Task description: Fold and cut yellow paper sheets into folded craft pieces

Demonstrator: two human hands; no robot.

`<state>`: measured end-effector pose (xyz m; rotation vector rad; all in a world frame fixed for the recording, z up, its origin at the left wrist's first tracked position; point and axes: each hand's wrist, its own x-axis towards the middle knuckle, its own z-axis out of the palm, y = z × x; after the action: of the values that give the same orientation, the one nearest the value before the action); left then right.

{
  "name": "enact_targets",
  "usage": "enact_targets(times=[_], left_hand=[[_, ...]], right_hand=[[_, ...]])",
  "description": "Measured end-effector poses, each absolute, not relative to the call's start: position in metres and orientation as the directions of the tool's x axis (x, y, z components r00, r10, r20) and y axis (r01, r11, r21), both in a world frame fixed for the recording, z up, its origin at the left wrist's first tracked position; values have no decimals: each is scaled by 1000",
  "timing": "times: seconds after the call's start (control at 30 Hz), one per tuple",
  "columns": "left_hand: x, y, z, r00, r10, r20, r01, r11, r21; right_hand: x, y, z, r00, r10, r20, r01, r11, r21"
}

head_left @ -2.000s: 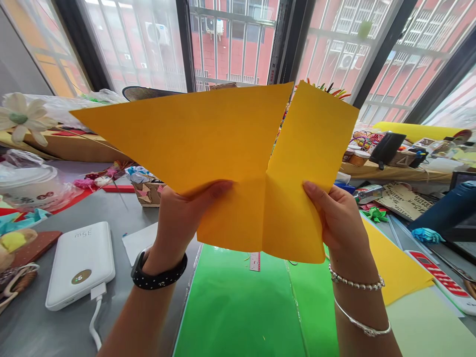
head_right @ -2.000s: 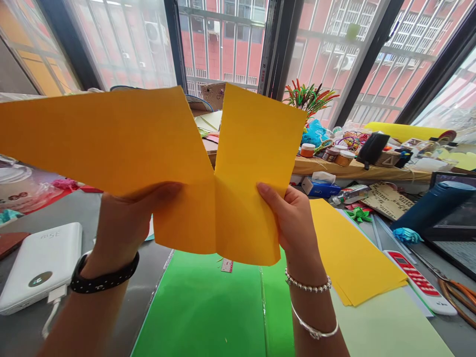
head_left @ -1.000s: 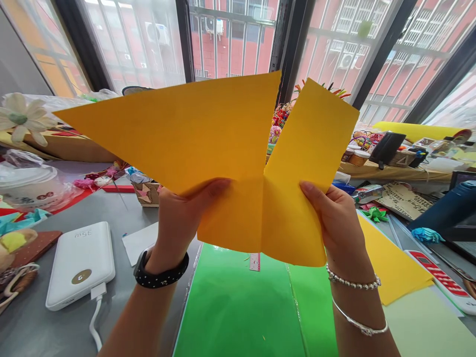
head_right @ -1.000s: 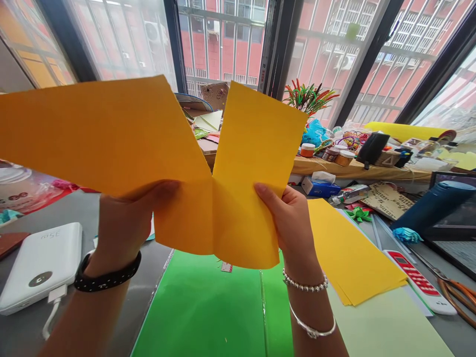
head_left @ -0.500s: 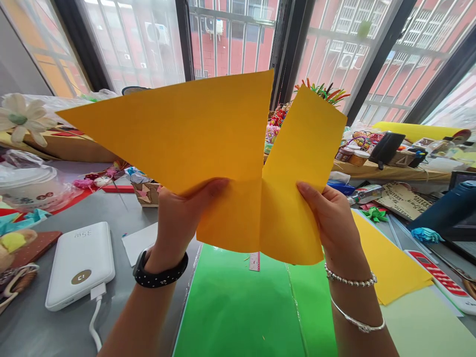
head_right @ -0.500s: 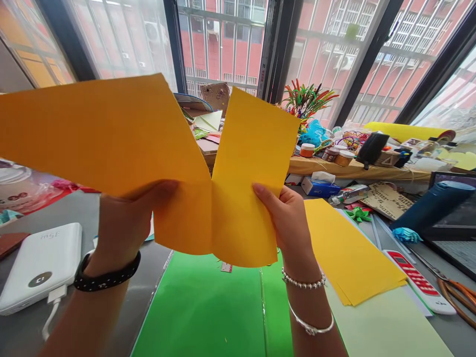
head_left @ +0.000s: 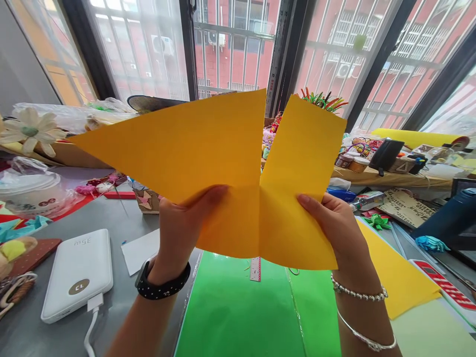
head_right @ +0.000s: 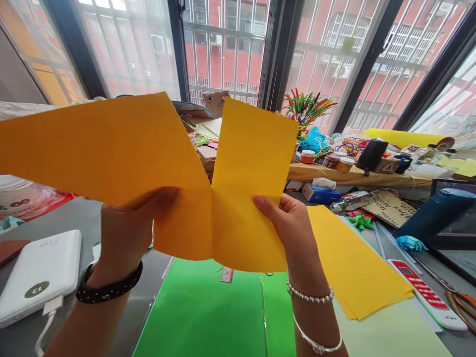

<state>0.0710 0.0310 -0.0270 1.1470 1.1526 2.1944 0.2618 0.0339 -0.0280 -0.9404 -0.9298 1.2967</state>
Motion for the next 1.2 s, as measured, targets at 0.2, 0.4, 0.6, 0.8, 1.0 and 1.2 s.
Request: enact_targets(times=[0.2, 0.4, 0.6, 0.8, 1.0, 1.2], left_hand=[[70, 33, -29, -581, 648, 492, 24, -591, 806], [71, 33, -29, -587, 669, 455, 3, -560, 828], [68, 33, -24, -467, 806, 364, -113, -462, 880], [50, 38, -27, -70, 947, 313, -193, -321, 927], [51, 41, -30, -64, 942, 330, -49, -334, 941], [54, 44, -38, -193, 924, 329, 78, -320, 944]], right_hand=[[262, 37, -30, 19, 1000, 0, -377, 7, -926], [263, 40, -31, -13, 999, -30, -378, -33, -925], [270, 44, -34, -81, 996, 29, -309, 3, -951], [269, 46, -34, 122, 985, 121, -286, 152, -946], [269, 42, -30, 169, 975, 147, -300, 193, -934], [269, 39, -28, 179, 976, 127, -300, 177, -937]])
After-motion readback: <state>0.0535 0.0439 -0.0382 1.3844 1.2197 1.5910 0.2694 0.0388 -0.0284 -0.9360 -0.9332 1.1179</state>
